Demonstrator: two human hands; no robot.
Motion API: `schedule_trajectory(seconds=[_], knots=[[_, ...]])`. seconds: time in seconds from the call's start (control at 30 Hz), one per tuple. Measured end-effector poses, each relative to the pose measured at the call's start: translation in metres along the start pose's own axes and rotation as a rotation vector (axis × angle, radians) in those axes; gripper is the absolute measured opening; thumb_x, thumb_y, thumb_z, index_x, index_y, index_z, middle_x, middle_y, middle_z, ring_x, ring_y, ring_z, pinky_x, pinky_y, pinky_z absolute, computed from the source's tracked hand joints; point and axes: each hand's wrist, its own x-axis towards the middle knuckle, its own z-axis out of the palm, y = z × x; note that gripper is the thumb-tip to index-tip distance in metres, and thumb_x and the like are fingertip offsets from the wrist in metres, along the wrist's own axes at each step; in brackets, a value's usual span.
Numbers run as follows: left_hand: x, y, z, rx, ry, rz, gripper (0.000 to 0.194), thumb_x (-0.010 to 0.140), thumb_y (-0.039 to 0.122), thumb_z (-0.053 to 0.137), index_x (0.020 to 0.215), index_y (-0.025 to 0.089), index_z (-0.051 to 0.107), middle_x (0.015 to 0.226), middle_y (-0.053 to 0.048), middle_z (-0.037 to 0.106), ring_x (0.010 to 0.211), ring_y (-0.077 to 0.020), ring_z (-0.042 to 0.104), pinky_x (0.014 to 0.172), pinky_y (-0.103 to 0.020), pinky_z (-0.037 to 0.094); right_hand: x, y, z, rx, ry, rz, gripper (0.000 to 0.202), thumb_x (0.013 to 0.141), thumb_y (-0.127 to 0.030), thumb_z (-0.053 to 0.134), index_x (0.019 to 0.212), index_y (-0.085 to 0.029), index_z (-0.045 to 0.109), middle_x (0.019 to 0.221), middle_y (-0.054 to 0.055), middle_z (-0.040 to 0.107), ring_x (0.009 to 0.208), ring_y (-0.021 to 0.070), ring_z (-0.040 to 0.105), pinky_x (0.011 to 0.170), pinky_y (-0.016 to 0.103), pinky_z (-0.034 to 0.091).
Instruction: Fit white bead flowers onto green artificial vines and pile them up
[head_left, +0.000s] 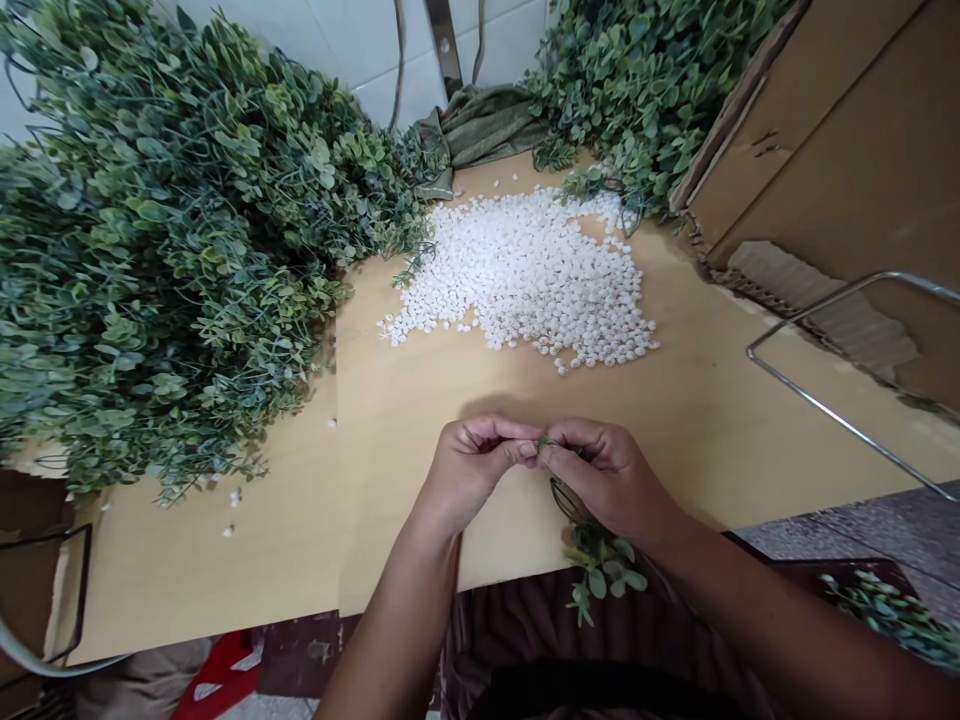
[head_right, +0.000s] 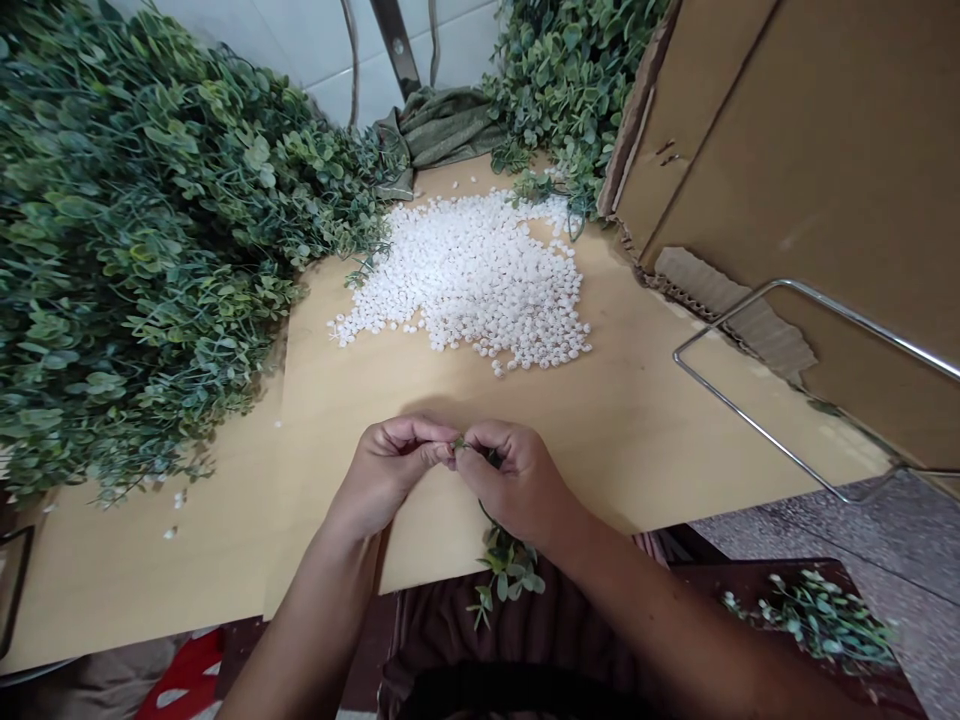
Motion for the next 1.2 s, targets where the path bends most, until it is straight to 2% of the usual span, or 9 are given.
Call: schedule_trajectory(seconds=[0.23,0.4,0.5,0.63,0.73,0.8,0.93,1.03,1.2], knots=[[0.001,-0.008,-0.002,0.074,0.01,0.069,0.022,0.06,0.031,0.077,0.074,0.015,0.072,0.061,-0.002,0.066,0.056,-0.0118,0.059,0.06,-0.026,0.051,0.005,0.0,0.001,0.147,-0.002,-0.038,0.02,0.079,-0.027,0.052,0.062,-0.017,0.056,0.058,-0.002,0.055,0.06,0.0121,0.056,0.06,0.023,0.046],[-0.026,-0.013,-0.007,0.513,0.226,0.491,0.015,0.074,0.025,0.065,0.088,0.019,0.069,0.09,-0.006,0.063,0.085,-0.0171,0.059,0.075,-0.029,0.049,0.007,0.003,0.002,0.365,0.047,0.076,0.027,0.078,-0.043,0.058,0.069,-0.018,0.054,0.064,-0.002,0.056,0.061,0.0118,0.06,0.06,0.023,0.05],[-0.049,-0.012,-0.011,0.68,0.157,0.604,0.028,0.074,0.03,0.065,0.1,0.021,0.064,0.097,-0.007,0.059,0.089,-0.0183,0.056,0.077,-0.031,0.048,0.007,0.004,0.004,0.419,0.118,0.083,0.033,0.074,-0.05,0.062,0.069,-0.019,0.052,0.066,-0.002,0.055,0.064,0.0121,0.061,0.064,0.024,0.052],[-0.066,-0.015,-0.008,0.702,0.015,0.59,0.054,0.077,0.051,0.054,0.122,0.022,0.051,0.11,-0.011,0.052,0.095,-0.0224,0.053,0.082,-0.038,0.046,0.006,0.005,0.007,0.459,0.2,0.061,0.035,0.072,-0.052,0.064,0.071,-0.019,0.052,0.066,-0.003,0.055,0.066,0.0129,0.062,0.068,0.026,0.052],[-0.063,-0.018,-0.001,0.709,-0.016,0.591,0.067,0.068,0.049,0.066,0.126,0.022,0.047,0.117,-0.013,0.05,0.102,-0.0256,0.052,0.087,-0.041,0.044,0.006,0.004,0.009,0.478,0.242,0.106,0.036,0.071,-0.053,0.064,0.074,-0.019,0.051,0.064,-0.003,0.056,0.063,0.0137,0.062,0.058,0.024,0.051],[-0.056,-0.02,0.005,0.695,0.037,0.582,0.061,0.065,0.034,0.073,0.12,0.021,0.052,0.113,-0.011,0.054,0.099,-0.0232,0.054,0.086,-0.038,0.045,0.005,0.003,0.01,0.486,0.25,0.122,0.035,0.07,-0.051,0.064,0.074,-0.019,0.051,0.062,-0.003,0.055,0.06,0.0131,0.06,0.053,0.023,0.049],[-0.041,-0.023,0.015,0.413,0.173,0.41,0.018,0.071,0.023,0.067,0.088,0.018,0.063,0.086,-0.006,0.065,0.079,-0.0167,0.061,0.073,-0.03,0.05,0.002,0.002,0.005,0.421,0.253,0.107,0.029,0.071,-0.045,0.062,0.072,-0.018,0.052,0.06,-0.003,0.054,0.055,0.0106,0.055,0.052,0.022,0.046],[-0.035,-0.023,0.016,0.187,0.242,0.228,0.019,0.064,0.025,0.073,0.075,0.017,0.061,0.068,-0.001,0.065,0.063,-0.0129,0.06,0.061,-0.024,0.05,-0.004,0.005,-0.005,0.294,0.255,0.067,0.02,0.073,-0.037,0.058,0.076,-0.017,0.054,0.066,-0.001,0.056,0.062,0.0118,0.056,0.06,0.025,0.048],[-0.035,-0.019,0.016,0.066,0.313,0.165,0.025,0.055,0.025,0.078,0.07,0.016,0.061,0.061,0.003,0.063,0.057,-0.0092,0.058,0.056,-0.02,0.047,-0.02,0.003,-0.021,-0.047,0.447,-0.173,0.03,0.074,-0.025,0.057,0.102,-0.018,0.051,0.101,0.009,0.053,0.093,0.0204,0.056,0.081,0.038,0.048]])
